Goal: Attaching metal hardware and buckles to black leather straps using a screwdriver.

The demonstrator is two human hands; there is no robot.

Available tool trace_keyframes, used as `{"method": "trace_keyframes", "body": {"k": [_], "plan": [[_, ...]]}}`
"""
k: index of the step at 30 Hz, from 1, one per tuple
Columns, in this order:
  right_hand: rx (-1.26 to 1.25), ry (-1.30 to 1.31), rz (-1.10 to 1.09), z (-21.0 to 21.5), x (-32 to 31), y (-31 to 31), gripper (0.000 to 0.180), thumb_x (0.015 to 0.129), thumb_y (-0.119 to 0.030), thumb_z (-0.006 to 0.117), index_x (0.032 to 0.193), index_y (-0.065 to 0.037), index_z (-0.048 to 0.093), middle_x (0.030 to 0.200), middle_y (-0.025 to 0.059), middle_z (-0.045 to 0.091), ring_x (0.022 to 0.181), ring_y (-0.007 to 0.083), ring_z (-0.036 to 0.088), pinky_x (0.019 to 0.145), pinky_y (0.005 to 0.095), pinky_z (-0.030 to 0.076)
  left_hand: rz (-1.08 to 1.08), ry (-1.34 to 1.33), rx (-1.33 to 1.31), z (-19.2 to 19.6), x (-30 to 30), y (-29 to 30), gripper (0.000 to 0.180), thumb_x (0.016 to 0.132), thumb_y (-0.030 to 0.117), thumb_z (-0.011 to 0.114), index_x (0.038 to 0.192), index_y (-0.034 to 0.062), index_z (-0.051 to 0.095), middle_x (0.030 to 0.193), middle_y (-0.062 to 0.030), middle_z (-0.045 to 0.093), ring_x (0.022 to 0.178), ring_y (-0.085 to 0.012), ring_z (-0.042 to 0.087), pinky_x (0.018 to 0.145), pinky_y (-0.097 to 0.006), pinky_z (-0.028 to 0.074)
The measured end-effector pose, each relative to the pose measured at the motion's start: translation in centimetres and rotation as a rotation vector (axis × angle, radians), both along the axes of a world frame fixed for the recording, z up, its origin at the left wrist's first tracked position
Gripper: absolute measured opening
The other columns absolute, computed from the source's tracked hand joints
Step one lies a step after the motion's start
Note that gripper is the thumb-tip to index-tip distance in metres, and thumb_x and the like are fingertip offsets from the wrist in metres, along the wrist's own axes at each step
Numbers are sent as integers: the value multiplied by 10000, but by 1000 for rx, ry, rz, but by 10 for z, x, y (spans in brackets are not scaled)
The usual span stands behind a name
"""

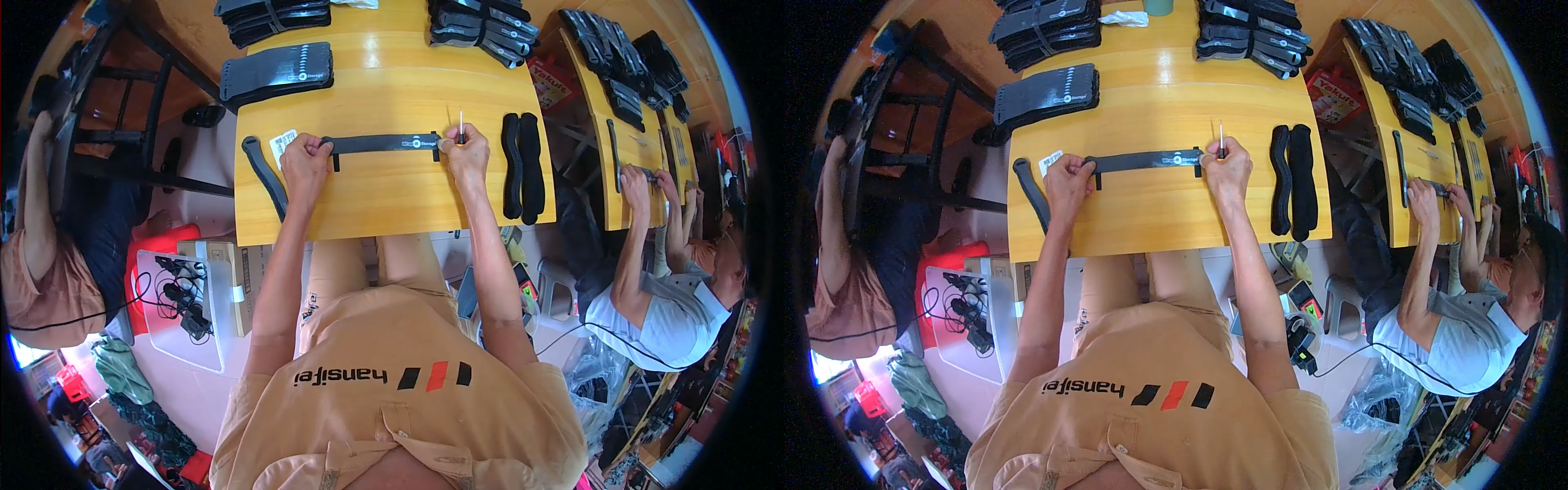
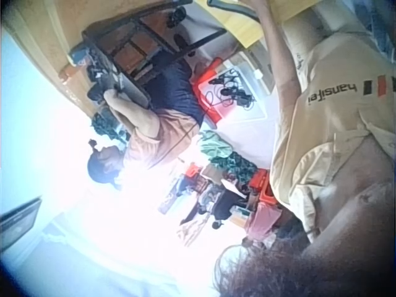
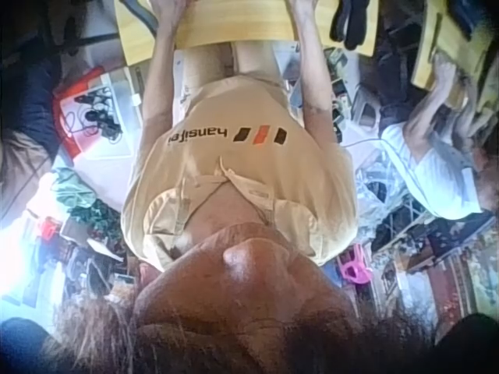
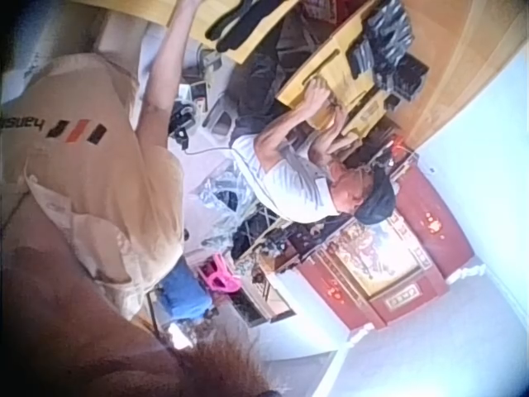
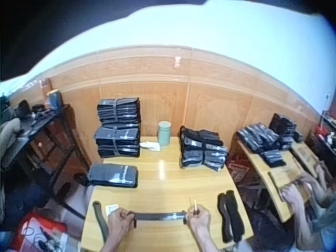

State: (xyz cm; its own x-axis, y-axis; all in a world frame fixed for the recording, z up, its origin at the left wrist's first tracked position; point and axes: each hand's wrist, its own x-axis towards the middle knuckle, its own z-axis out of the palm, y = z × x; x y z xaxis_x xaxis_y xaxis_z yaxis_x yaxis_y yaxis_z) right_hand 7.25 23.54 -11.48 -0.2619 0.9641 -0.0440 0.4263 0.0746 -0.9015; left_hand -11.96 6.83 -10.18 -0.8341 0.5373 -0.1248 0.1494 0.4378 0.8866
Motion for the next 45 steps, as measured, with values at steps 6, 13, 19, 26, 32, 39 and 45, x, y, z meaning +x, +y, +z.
{"method": "trace_keyframes", "body": {"k": [6,13,19,26,32,39,45], "plan": [[-62,2,10,0,1,3,115,624,-28,664,703,-18,580,609,39,553,572,131,525,563,266,433,67,180,26,-7,3,0,232,681,67,714,786,7,515,559,-72,516,531,-184,553,505,-311,422],[-105,63,23,-3,2,7,98,613,-15,670,670,-20,590,578,21,546,546,115,511,542,254,425,37,-57,109,-1,-8,-1,234,683,6,704,798,6,500,582,-31,458,430,-138,525,371,-265,396],[-82,69,35,-5,2,6,39,658,-18,622,661,-18,583,556,17,535,508,118,510,501,256,417,34,-146,200,-5,-10,-2,142,760,14,633,811,10,500,612,-22,465,416,-107,497,357,-236,377],[173,129,70,12,22,2,116,715,-26,547,799,4,620,613,91,568,577,188,561,569,324,456,-79,480,177,1,5,-8,274,818,171,591,1009,-23,563,830,-117,617,743,-252,609,664,-353,492],[511,-74,211,32,19,-31,185,728,-33,546,896,-15,622,844,134,592,705,297,592,664,377,476,-564,866,-125,6,63,4,562,829,345,553,1302,81,399,1353,-133,370,1255,-291,333,1024,-474,255],[698,-378,494,29,11,-57,346,746,-100,572,1072,8,527,1099,107,533,753,328,610,638,417,510,-683,852,-297,2,65,5,633,854,416,492,1380,129,288,1445,-97,228,1324,-282,219,1064,-490,166],[682,-472,490,27,14,-55,351,763,-148,563,1091,-26,537,1147,88,532,701,329,623,655,426,511,-662,869,-220,0,63,2,620,848,434,494,1364,133,328,1433,-88,255,1315,-257,241,1064,-476,171]]}}
